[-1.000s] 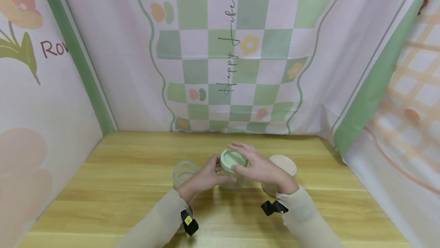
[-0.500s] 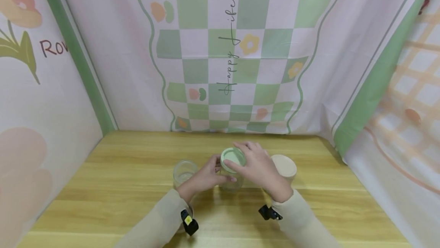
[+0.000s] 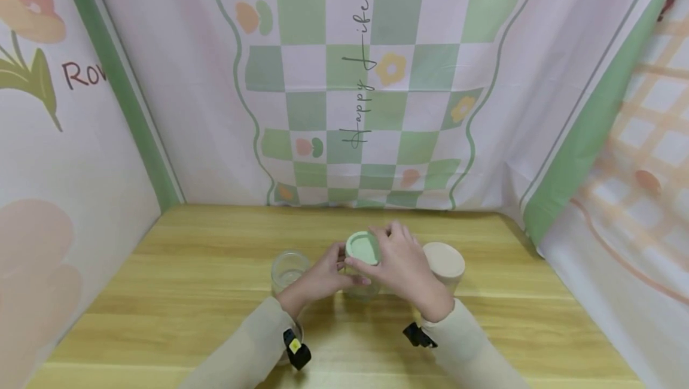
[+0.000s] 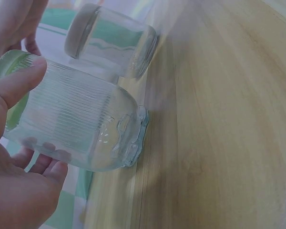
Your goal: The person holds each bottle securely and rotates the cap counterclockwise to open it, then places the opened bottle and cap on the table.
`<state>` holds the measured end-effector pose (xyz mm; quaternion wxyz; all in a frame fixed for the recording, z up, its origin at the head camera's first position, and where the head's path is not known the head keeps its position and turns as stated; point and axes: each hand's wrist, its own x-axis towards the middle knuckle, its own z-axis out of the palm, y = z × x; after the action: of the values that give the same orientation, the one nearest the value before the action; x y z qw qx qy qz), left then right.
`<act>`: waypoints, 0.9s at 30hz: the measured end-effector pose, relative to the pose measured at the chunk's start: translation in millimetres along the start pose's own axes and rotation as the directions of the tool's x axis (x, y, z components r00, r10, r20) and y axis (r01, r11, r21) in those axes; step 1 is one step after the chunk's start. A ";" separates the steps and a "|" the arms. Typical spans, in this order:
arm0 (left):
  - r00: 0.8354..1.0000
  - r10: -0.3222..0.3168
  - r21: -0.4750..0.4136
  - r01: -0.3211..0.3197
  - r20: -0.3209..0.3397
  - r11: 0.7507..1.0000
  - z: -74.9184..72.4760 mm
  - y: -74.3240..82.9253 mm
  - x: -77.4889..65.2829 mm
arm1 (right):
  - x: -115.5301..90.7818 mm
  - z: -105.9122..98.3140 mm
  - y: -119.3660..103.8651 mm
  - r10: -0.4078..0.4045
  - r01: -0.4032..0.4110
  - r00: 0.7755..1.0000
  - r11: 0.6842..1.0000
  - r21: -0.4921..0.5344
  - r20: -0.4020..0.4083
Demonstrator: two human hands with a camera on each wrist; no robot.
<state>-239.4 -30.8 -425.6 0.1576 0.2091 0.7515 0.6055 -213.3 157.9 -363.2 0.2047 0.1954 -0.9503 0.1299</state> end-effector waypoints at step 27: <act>1.000 0.013 0.006 -0.013 0.015 1.000 -1.0 -3.7 1.2 | 2.1 0.2 9.9 -0.022 -0.004 0.993 0.975 0.224 0.115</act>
<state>-241.4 -31.7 -429.0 0.1584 0.2189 0.7507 0.6028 -219.3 166.0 -364.1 0.1258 0.2288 -0.9391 0.2235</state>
